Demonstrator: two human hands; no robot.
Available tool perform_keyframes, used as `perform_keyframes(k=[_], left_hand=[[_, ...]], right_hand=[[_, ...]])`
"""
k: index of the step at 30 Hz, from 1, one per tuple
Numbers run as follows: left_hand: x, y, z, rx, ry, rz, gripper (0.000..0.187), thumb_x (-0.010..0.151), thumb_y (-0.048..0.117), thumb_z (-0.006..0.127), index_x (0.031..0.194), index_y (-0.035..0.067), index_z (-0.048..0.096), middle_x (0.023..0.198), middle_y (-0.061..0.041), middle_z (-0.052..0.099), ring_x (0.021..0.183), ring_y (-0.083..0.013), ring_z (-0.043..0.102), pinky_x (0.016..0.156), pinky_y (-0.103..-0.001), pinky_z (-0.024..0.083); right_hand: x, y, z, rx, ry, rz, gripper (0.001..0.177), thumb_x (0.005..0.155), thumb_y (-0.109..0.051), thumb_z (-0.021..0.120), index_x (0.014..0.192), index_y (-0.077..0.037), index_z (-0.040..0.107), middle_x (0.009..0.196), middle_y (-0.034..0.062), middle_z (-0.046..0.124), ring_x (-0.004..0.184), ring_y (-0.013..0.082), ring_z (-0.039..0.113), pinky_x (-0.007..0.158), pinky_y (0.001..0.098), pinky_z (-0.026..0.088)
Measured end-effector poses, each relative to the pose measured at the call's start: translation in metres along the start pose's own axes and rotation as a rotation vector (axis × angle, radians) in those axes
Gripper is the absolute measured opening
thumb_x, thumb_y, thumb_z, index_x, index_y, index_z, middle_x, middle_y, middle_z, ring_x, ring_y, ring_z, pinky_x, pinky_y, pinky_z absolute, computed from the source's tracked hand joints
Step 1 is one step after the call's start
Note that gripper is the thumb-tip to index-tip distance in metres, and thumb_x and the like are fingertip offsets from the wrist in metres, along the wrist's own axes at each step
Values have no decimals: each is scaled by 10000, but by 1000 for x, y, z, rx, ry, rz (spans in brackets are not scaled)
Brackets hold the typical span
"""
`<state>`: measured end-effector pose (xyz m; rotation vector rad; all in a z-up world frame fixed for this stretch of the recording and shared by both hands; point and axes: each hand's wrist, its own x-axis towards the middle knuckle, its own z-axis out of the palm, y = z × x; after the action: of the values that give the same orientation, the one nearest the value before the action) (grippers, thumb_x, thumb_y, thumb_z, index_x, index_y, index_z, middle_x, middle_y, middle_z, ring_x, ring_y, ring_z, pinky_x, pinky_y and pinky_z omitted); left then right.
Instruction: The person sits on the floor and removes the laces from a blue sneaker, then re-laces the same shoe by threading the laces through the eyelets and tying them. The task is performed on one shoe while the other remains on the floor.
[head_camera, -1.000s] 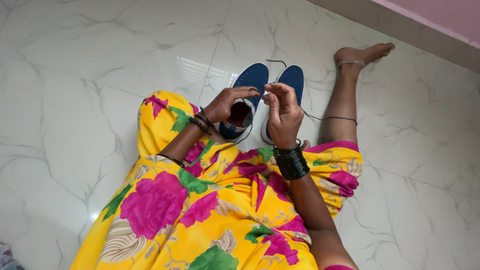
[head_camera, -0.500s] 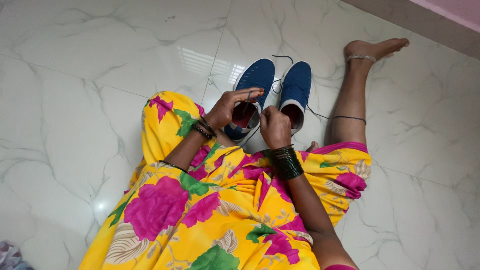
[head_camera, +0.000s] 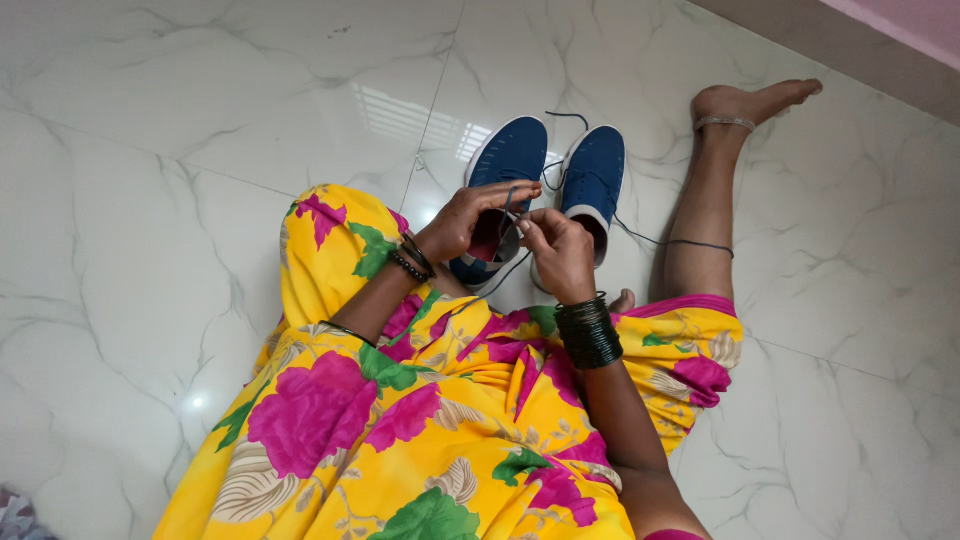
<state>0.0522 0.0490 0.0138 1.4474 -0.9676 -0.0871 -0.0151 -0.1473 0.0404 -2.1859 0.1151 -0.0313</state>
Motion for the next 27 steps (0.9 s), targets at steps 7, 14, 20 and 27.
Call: perform_keyframes(k=[7,14,20,27], left_hand=[[-5,-9,-1,-135,61,-162,541,920,16,454,1420,80,652,1444,-110,673,1232,-199,693,1037,-340,573],[-10,-14,0,462,-81,-85,587,598,-46,734,1182,12,717,1225,-102,724,1068,-313,637,975,-443,503],[-13,-21,1,30,-65,-282,524,776,-51,565,1269,38,721,1156,-102,752,1099,-249,702,1013,-373,560],[-15,-40,3,-539,67,-355,387,1040,96,445,1312,-85,652,1274,-186,717,1140,-224,706,1038,-359,562]], right_hand=[[40,12,-4,380,-63,70,161,1029,-180,592,1025,-39,669,829,-8,741,635,85,709,539,227,523],[64,41,22,-124,-93,83,176,972,-213,732,1035,-53,770,682,72,731,566,83,645,544,279,507],[51,32,9,-100,100,-215,186,974,-180,720,1115,-59,726,905,93,772,758,134,739,670,311,585],[18,21,7,46,146,-116,136,966,-50,651,1099,-41,679,970,65,780,842,123,767,744,274,597]])
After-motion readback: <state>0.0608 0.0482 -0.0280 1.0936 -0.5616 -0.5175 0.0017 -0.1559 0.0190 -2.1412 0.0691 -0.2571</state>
